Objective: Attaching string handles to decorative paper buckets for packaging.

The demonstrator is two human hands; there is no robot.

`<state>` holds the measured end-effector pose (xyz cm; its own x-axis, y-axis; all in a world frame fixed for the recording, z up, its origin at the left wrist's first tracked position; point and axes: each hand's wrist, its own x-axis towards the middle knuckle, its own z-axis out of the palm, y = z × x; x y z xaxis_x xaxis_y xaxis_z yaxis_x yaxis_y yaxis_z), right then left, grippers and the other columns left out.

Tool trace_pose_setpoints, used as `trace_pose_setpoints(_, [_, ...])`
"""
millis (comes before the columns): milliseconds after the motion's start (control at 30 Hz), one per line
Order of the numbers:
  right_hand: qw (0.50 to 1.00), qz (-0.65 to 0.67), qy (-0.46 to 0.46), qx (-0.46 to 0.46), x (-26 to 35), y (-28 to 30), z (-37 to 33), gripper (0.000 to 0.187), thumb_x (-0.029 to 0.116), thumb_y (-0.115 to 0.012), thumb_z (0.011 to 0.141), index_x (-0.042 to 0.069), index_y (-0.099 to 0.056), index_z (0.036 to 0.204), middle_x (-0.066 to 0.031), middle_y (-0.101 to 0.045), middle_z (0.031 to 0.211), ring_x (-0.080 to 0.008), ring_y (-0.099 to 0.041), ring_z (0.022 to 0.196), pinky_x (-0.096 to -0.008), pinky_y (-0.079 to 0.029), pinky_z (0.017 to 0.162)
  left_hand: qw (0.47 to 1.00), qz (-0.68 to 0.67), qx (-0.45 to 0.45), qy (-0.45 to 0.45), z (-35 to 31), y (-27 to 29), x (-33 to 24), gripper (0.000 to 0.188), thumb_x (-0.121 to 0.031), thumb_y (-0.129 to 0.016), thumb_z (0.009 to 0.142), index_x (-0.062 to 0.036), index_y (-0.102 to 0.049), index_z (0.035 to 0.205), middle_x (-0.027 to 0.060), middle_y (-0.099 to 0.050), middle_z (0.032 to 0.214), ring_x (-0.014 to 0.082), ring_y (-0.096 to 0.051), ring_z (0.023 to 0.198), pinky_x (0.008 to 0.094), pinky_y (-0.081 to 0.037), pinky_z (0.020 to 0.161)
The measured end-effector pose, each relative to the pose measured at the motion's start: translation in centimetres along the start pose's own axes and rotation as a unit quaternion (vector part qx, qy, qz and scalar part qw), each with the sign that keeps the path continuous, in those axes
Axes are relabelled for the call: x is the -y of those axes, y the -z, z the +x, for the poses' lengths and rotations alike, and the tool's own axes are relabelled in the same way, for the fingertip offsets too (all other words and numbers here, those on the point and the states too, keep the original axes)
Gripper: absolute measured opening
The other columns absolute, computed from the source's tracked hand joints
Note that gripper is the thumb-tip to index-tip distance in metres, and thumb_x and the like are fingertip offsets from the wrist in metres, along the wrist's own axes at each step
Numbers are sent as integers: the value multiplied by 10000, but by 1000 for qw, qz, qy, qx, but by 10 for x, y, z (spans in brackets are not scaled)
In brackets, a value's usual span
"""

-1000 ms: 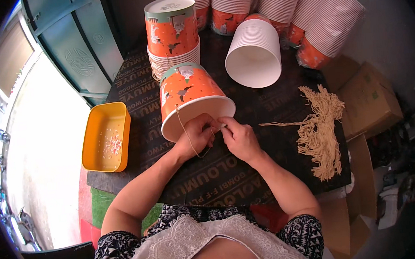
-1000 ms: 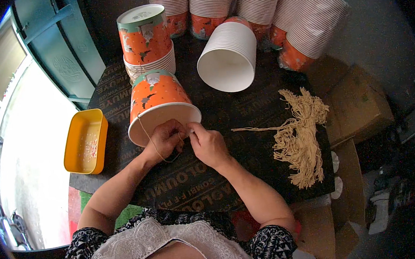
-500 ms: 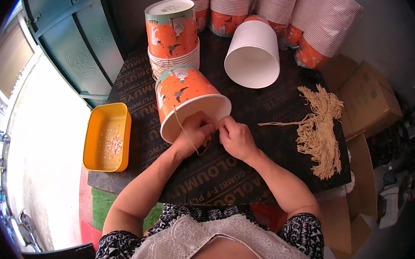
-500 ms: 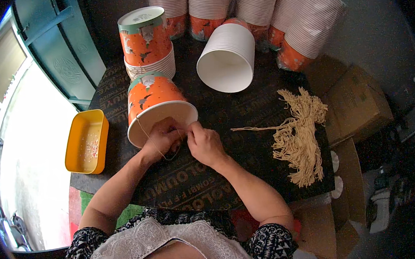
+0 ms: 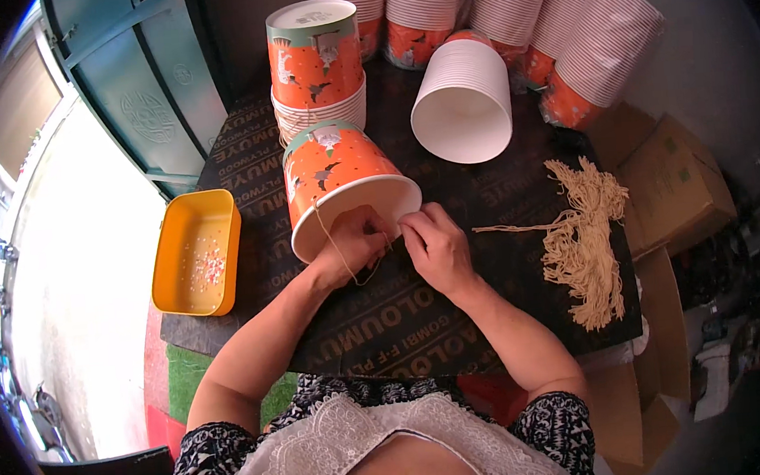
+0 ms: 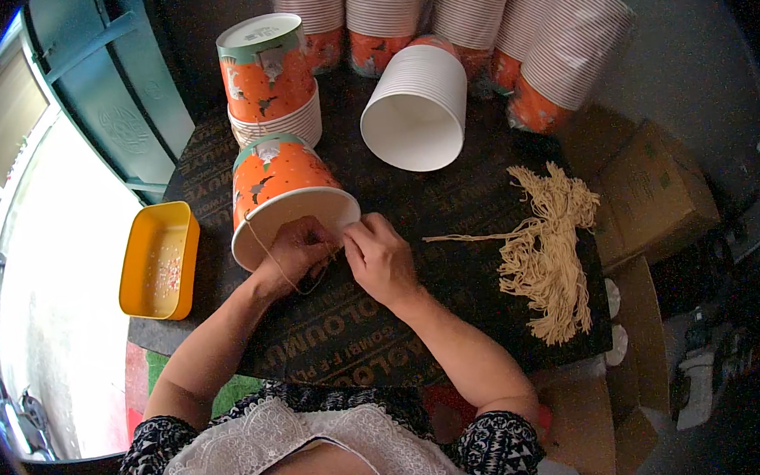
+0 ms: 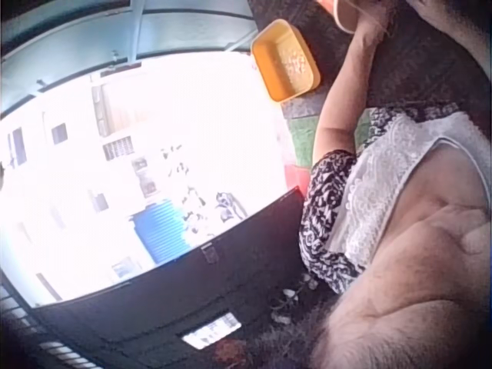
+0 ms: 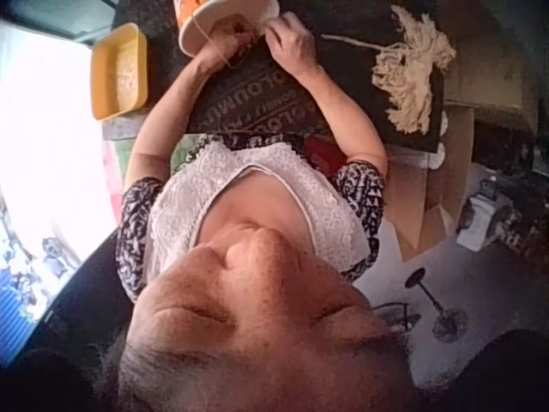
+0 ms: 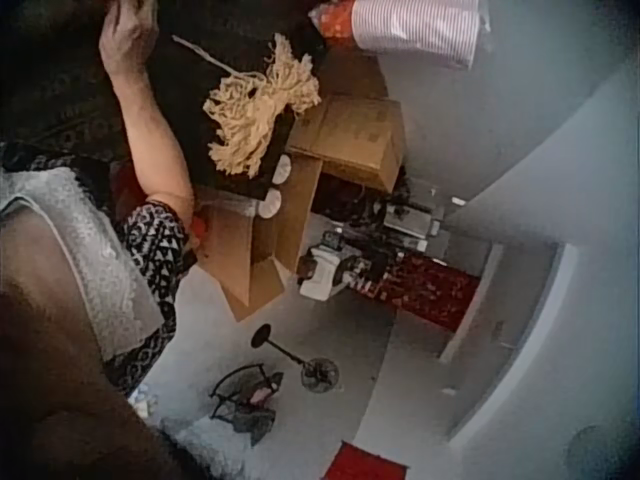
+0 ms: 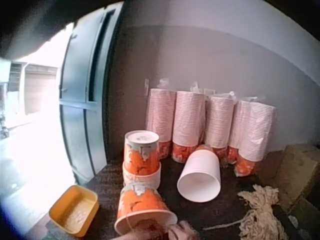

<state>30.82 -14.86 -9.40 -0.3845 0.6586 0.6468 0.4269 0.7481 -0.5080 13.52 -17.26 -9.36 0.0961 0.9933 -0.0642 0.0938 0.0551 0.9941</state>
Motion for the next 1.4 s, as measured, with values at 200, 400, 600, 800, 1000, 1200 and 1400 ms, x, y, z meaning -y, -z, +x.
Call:
trace_pose_setpoints(200, [999, 27, -24, -13, -10, -17, -5, 106, -25, -613, 819, 0, -615, 923, -170, -584, 853, -365, -600, 801, -409, -491, 676, 991, 104, -27, -75, 1, -4, 6, 102, -52, -635, 818, 7, -560, 854, 72, -584, 716, 139, -559, 613, 267, -447, 531])
trace_pose_setpoints(400, [999, 43, -32, 0, -14, -21, -8, 138, -4, -591, 826, 3, -590, 965, -199, -567, 921, -397, -574, 859, -457, -478, 726, 949, 218, -67, -218, 3, -9, 18, 99, 1, -610, 794, -2, -576, 887, 148, -608, 793, 275, -607, 759, 355, -490, 675])
trace_pose_setpoints(600, [999, 30, -35, -7, -14, -21, -7, 176, -54, -562, 823, 0, -593, 988, -193, -600, 903, -391, -600, 842, -434, -494, 718, 896, 325, -82, -290, 4, -12, 15, 190, 22, -573, 782, 8, -564, 971, 219, -603, 917, 406, -591, 879, 446, -487, 745])
trace_pose_setpoints(800, [998, 47, -30, 3, -19, -23, -11, 232, -20, -561, 819, 6, -577, 1048, -227, -571, 924, -419, -565, 880, -475, -471, 755, 833, 463, -79, -293, 1, -11, 15, 165, -46, -567, 799, 45, -545, 936, 232, -586, 877, 411, -590, 867, 462, -491, 739])
trace_pose_setpoints(1000, [998, 22, -62, 15, -16, -20, -10, 237, -67, -559, 805, 1, -598, 1029, -204, -622, 955, -385, -616, 898, -426, -509, 761, 835, 481, -75, -255, 2, -14, 14, 156, -91, -557, 828, 51, -535, 891, 253, -587, 844, 407, -609, 777, 463, -504, 670])
trace_pose_setpoints(1200, [998, 55, -38, 13, -19, -18, -7, 260, -55, -552, 812, 15, -604, 1058, -217, -616, 978, -395, -612, 912, -430, -510, 768, 829, 468, -83, -294, 6, -10, 25, 150, -112, -557, 876, -14, -495, 971, 225, -614, 786, 427, -622, 740, 487, -500, 610])
trace_pose_setpoints(1400, [994, 83, -39, 68, -18, -5, -3, 178, -23, -563, 815, -4, -593, 989, -233, -604, 991, -410, -604, 924, -442, -505, 775, 807, 480, -75, -335, 7, -8, 22, 185, -148, -569, 874, 18, -513, 932, 222, -606, 830, 396, -628, 747, 460, -519, 643])
